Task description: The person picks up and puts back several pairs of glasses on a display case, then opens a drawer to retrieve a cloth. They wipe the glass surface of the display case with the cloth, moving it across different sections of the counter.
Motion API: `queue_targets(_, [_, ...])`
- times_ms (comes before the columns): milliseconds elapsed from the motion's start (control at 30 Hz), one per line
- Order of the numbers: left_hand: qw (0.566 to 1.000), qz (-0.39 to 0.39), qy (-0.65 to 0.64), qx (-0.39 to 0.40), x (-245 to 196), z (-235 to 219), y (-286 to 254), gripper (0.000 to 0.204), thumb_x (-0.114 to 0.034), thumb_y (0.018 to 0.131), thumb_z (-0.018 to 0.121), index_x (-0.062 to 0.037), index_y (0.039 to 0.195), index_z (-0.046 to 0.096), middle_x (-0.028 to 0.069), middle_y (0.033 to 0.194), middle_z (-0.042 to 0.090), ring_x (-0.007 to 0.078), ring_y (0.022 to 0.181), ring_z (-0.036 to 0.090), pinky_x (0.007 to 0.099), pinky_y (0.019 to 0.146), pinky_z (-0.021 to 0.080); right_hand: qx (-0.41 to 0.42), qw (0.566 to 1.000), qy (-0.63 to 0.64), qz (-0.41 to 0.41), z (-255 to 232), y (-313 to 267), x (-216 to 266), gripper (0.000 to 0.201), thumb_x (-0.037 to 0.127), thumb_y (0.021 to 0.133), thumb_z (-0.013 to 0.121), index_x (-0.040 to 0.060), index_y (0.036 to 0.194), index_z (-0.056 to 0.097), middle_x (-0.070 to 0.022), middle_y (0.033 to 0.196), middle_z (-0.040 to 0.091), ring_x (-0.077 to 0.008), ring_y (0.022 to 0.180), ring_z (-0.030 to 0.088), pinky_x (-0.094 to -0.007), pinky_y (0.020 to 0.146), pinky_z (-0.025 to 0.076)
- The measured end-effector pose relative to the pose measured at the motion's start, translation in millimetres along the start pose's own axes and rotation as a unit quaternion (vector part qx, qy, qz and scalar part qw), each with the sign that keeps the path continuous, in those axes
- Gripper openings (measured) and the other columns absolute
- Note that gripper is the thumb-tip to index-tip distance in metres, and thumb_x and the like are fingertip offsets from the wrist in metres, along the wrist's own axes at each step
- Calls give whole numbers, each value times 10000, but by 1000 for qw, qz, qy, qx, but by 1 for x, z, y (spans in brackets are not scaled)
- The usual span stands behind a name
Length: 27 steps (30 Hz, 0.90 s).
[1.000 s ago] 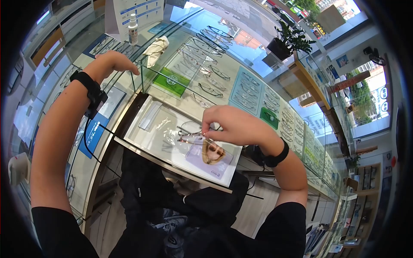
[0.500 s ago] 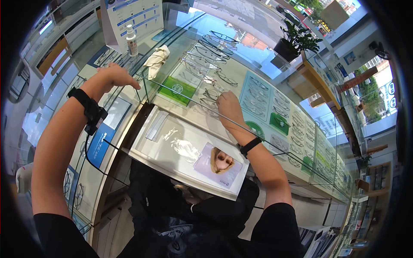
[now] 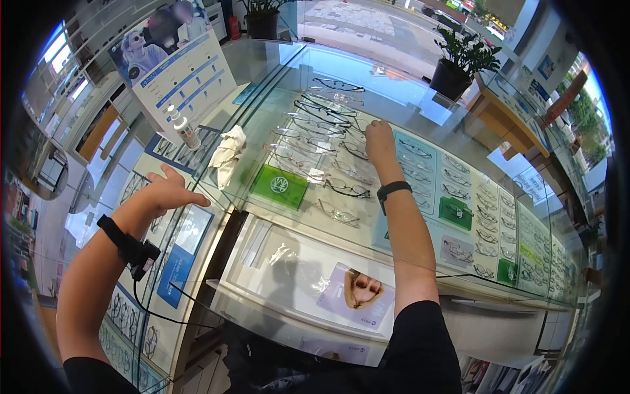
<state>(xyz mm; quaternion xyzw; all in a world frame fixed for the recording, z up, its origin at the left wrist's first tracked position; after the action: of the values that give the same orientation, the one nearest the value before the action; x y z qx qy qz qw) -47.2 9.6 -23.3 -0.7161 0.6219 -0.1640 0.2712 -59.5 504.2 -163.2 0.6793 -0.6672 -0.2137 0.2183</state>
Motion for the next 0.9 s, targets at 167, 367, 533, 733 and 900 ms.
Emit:
queue_targets(167, [1000,5,8,-8,5,-1,0,1561,-608,678,860,238,1446,-204,598,1449,-135,700,1425,37,532,1199,223,32,999,-24,17,32,17,-23,112,-37,761,628,31,770,717,-145,921,688,-334,979,624,-419,902,510])
queue_targets(367, [1000,14,14,-12,9,0,2,1548,-643,672,839,270,1445,-144,614,1438,-99,708,1419,-29,594,1208,92,94,993,-77,11,61,27,-33,125,-21,766,647,57,773,745,-131,924,710,-308,995,639,-391,912,523])
queue_targets(533, [1000,10,13,-14,7,-2,-1,1547,-624,665,844,284,1433,-145,619,1433,-100,683,1435,-62,569,1217,96,178,978,-104,17,72,29,-38,127,34,815,635,79,796,752,-107,926,718,-295,997,643,-377,891,532])
queue_targets(733, [1000,11,-20,0,2,-5,-6,1546,-600,664,852,283,1430,-160,620,1427,-128,667,1441,-85,504,1231,97,236,958,-158,41,60,26,-37,193,146,914,603,139,989,781,-42,1085,713,-249,1154,621,-432,1088,414])
queue_targets(900, [1000,12,-28,-1,3,-5,-5,1545,-583,666,858,278,1429,-172,619,1423,-147,661,1443,-88,489,1232,106,257,952,-151,61,65,22,-33,240,181,916,601,106,1069,769,-60,1233,656,-290,1269,541,-511,1164,329])
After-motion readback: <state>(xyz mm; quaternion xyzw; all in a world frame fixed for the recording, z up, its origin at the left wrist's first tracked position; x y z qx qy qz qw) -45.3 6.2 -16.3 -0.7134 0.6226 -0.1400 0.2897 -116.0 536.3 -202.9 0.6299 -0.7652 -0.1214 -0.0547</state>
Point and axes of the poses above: each hand's wrist, its own y-axis towards the middle knuckle, its own z-axis out of the palm, x = y × z, the point moved 2 cm from there along y, towards the middle knuckle
